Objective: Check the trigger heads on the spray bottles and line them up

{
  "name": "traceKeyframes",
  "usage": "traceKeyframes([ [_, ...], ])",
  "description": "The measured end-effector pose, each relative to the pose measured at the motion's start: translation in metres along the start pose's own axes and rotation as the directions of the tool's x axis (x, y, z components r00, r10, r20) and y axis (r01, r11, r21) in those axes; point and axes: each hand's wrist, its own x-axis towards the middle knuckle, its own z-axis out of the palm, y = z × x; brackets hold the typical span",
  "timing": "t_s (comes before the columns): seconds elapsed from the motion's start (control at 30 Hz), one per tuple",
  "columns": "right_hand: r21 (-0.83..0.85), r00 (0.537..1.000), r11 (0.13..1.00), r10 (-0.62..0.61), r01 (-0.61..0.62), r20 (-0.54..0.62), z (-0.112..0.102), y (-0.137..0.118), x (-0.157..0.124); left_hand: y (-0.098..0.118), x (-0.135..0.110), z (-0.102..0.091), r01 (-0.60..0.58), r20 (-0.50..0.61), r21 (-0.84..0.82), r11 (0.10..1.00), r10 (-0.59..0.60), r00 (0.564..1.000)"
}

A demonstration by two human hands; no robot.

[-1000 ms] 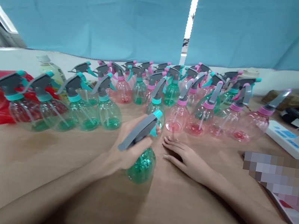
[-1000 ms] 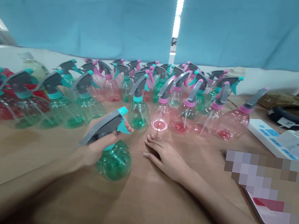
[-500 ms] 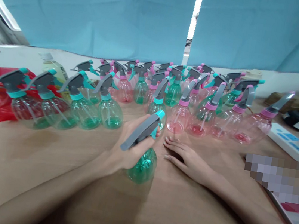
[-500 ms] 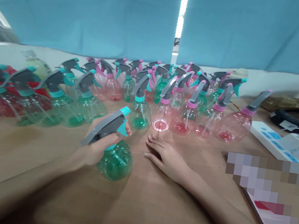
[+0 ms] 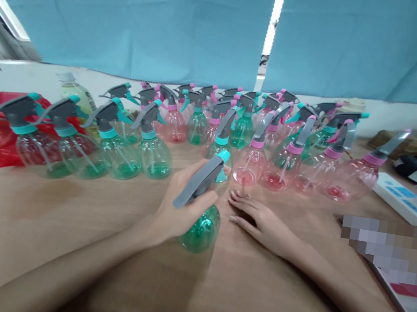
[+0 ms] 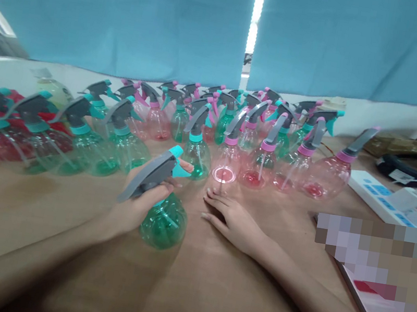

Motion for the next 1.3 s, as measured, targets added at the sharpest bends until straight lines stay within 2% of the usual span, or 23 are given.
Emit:
traceKeyframes([
  [0.53,-0.015,1.000,1.000,0.008,-0.008,0.018,0.000,0.001,0.000,0.001,0.001,0.000,0.012,0.015,-0.063,0.998,-0.011,1.000],
  [1.3,-0.035,0.999,0.999,0.011,-0.010,0.047,-0.001,-0.001,0.001,-0.012,0.000,-0.001,0.003,0.003,-0.017,1.000,-0.003,1.000],
])
